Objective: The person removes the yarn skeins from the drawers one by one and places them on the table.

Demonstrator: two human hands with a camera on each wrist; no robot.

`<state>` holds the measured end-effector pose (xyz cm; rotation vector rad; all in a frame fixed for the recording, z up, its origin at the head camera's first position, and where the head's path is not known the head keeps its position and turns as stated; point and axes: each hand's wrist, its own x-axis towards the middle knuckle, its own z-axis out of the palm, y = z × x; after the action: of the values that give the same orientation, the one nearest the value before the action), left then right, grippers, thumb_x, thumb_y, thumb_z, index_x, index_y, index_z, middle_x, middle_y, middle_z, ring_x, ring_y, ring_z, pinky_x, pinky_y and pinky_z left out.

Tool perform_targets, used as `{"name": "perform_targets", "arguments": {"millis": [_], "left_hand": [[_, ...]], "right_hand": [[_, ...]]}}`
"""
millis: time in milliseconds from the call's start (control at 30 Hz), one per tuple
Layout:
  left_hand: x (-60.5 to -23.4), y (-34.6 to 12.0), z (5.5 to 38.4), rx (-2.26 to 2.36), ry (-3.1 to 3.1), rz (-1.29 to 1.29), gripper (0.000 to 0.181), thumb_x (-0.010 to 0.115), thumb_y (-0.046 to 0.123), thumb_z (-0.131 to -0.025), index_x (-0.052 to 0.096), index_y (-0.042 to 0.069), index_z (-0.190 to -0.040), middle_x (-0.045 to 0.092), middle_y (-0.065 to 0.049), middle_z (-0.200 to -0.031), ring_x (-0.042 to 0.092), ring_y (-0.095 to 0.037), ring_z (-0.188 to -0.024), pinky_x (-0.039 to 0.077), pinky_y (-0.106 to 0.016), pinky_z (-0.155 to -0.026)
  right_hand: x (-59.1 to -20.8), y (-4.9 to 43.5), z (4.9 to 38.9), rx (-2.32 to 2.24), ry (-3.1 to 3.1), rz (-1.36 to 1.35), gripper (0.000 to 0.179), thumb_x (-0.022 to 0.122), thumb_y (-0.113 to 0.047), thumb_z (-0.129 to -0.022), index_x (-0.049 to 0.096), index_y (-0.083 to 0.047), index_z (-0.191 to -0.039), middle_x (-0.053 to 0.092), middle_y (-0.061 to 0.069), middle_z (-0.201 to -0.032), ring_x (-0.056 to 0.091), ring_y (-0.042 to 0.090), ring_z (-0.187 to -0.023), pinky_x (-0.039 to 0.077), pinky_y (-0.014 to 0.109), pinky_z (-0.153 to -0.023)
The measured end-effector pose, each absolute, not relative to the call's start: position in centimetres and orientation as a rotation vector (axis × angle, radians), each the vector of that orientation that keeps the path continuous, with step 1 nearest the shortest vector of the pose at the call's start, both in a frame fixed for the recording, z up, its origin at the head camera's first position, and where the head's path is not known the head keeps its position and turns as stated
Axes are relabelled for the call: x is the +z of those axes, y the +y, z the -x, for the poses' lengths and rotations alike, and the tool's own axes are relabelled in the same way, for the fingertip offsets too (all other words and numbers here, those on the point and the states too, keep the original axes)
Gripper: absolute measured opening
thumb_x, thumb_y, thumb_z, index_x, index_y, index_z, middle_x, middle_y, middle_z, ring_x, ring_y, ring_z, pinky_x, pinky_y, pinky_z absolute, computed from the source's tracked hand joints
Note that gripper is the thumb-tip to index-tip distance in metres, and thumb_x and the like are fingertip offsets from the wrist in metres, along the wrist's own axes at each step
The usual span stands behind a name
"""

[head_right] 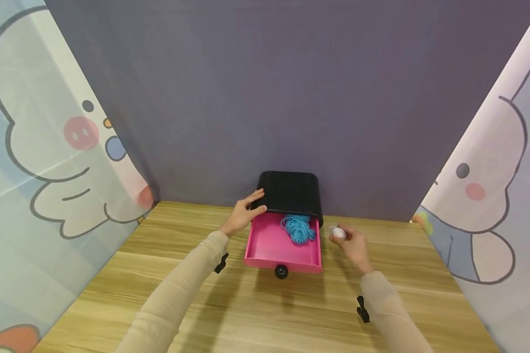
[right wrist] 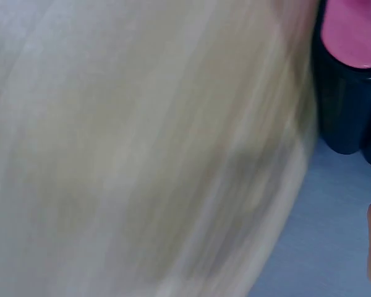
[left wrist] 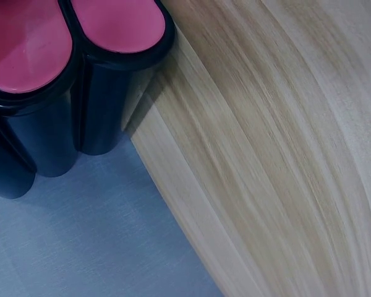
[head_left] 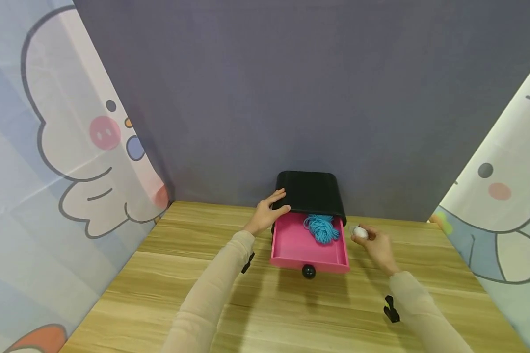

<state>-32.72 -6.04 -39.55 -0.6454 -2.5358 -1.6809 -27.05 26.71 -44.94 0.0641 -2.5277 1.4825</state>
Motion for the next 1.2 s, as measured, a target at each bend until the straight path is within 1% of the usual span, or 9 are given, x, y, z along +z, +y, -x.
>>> {"name": "perform_targets", "arguments": {"millis": [67,167,233,300,467,600,733,867,1200], "left_hand": [[-39.6,-6.0,32.7,-1.677,-2.522,0.636,0.058,0.062,0.034,-0.087,0.042,0.017,-0.138,0.030,0.009,-0.149,0.017,-0.006,-0.140,0.021,-0.040,-0.112],[-39.5,-6.0,32.5,-1.678,-2.522,0.632,0.057,0.062,0.033,-0.087,0.042,0.016,-0.138,0.030,0.009,-0.149,0.017,-0.005,-0.139,0.021,-0.040,-0.112],[-39.4,-6.0,32.4,-1.674,-2.521,0.640,0.058,0.061,0.034,-0.087,0.042,0.016,-0.138,0.030,0.010,-0.148,0.017,-0.005,-0.140,0.022,-0.040,-0.112],[-38.6,-6.1,31.8,-1.688,-2.529,0.658,0.058,0.061,0.031,-0.088,0.041,0.013,-0.139,0.029,0.007,-0.149,0.015,-0.010,-0.141,0.021,-0.042,-0.112],[-38.2,-6.1,31.5,-1.696,-2.532,0.697,0.058,0.059,0.031,-0.089,0.039,0.012,-0.140,0.026,0.002,-0.151,0.013,-0.014,-0.142,0.019,-0.046,-0.112],[-39.4,-6.0,32.5,-1.681,-2.523,0.667,0.057,0.061,0.035,-0.088,0.041,0.018,-0.139,0.029,0.009,-0.149,0.015,-0.007,-0.140,0.021,-0.042,-0.112],[-39.4,-6.0,32.5,-1.688,-2.519,0.644,0.057,0.062,0.034,-0.087,0.043,0.018,-0.138,0.030,0.011,-0.148,0.017,-0.006,-0.140,0.022,-0.041,-0.112],[-39.4,-6.0,32.5,-1.676,-2.522,0.650,0.058,0.061,0.034,-0.087,0.042,0.016,-0.138,0.030,0.008,-0.149,0.017,-0.010,-0.141,0.021,-0.043,-0.112],[-39.4,-5.9,32.5,-1.677,-2.527,0.624,0.057,0.062,0.034,-0.087,0.043,0.018,-0.138,0.030,0.014,-0.147,0.017,-0.005,-0.140,0.021,-0.041,-0.112]], "right_hand": [[-45.4,26.6,27.3,1.483,-2.541,-0.052,0.054,0.068,-0.015,-0.083,0.048,0.010,-0.127,0.053,0.028,-0.124,0.050,-0.008,-0.090,0.043,0.005,-0.070],[-46.1,26.4,27.5,1.463,-2.584,-0.021,0.052,0.066,-0.013,-0.084,0.048,0.011,-0.127,0.053,0.029,-0.123,0.055,0.010,-0.098,0.043,0.006,-0.069],[-46.6,26.3,27.6,1.450,-2.605,0.002,0.049,0.064,-0.010,-0.085,0.048,0.012,-0.126,0.053,0.031,-0.122,0.055,0.022,-0.101,0.042,0.006,-0.068],[-47.1,26.1,27.7,1.467,-2.613,0.019,0.047,0.062,-0.007,-0.086,0.047,0.013,-0.125,0.052,0.033,-0.121,0.053,0.030,-0.104,0.041,0.007,-0.067],[-48.3,26.0,28.0,1.531,-2.587,0.060,0.044,0.057,0.000,-0.087,0.045,0.016,-0.125,0.050,0.035,-0.120,0.052,0.033,-0.105,0.042,0.008,-0.067],[-48.8,26.0,28.0,1.529,-2.590,0.117,0.046,0.059,-0.003,-0.086,0.044,0.016,-0.126,0.050,0.036,-0.122,0.052,0.035,-0.107,0.043,0.010,-0.069],[-49.1,26.1,27.9,1.465,-2.630,0.151,0.049,0.060,-0.008,-0.086,0.044,0.016,-0.125,0.049,0.036,-0.122,0.053,0.040,-0.107,0.049,0.025,-0.077],[-49.4,26.2,27.9,1.348,-2.692,0.184,0.049,0.062,-0.009,-0.084,0.047,0.016,-0.123,0.051,0.036,-0.119,0.055,0.042,-0.102,0.049,0.043,-0.083],[-49.8,26.4,28.0,1.202,-2.759,0.160,0.049,0.065,-0.012,-0.081,0.050,0.014,-0.120,0.053,0.035,-0.116,0.056,0.043,-0.099,0.048,0.048,-0.083]]}}
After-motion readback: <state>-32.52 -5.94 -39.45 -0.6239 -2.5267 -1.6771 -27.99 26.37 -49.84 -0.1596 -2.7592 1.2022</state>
